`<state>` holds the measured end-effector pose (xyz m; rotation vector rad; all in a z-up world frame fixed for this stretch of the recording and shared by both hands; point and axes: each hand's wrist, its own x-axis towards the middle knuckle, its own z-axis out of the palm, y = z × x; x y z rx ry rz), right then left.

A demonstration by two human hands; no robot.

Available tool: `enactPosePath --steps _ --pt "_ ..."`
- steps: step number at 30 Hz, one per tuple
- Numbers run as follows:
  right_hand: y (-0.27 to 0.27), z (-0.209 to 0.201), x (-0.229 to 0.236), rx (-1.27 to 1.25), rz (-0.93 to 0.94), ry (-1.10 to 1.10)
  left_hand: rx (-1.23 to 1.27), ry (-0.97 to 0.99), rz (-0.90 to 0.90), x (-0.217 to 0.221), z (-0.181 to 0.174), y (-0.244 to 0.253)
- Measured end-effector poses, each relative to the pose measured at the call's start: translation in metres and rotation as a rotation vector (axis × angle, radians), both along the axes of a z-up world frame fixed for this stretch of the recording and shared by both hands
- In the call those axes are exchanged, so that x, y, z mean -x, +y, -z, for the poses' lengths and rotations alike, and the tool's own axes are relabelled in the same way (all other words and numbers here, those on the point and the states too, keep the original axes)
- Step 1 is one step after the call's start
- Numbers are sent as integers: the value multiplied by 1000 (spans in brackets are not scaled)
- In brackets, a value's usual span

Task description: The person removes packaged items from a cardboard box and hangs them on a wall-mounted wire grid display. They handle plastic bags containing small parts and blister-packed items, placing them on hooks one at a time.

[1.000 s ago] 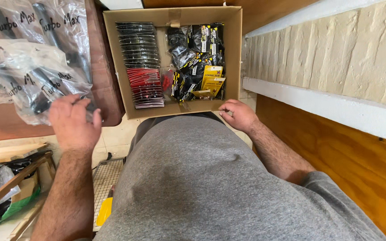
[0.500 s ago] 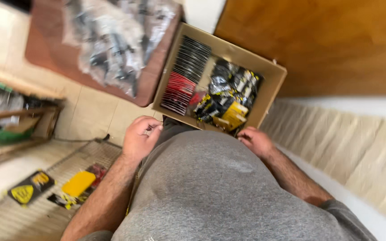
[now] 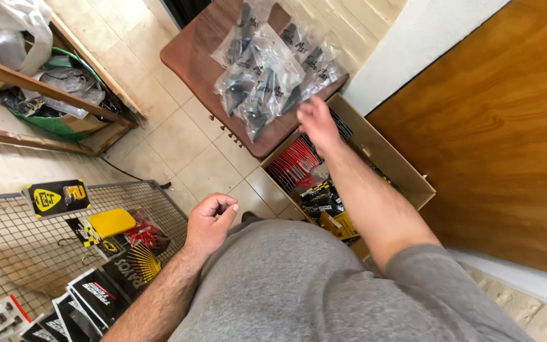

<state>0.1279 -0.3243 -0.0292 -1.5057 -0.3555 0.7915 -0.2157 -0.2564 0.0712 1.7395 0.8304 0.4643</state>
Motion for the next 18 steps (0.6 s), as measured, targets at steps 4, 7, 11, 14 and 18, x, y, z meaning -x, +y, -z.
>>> enactPosePath --steps 4,7,11,14,18 --pt "74 49 -37 171 133 37 -27 -86 16 -7 -7 15" --pt "104 99 -58 391 300 -46 -26 -142 8 -11 -10 29" --pt "90 28 -22 329 346 -101 36 -156 -39 -8 -6 42" --pt "73 3 -8 4 257 78 82 -121 -67 -8 -5 46" --pt "40 -101 56 -160 183 118 96 -105 -101 -14 -6 38"
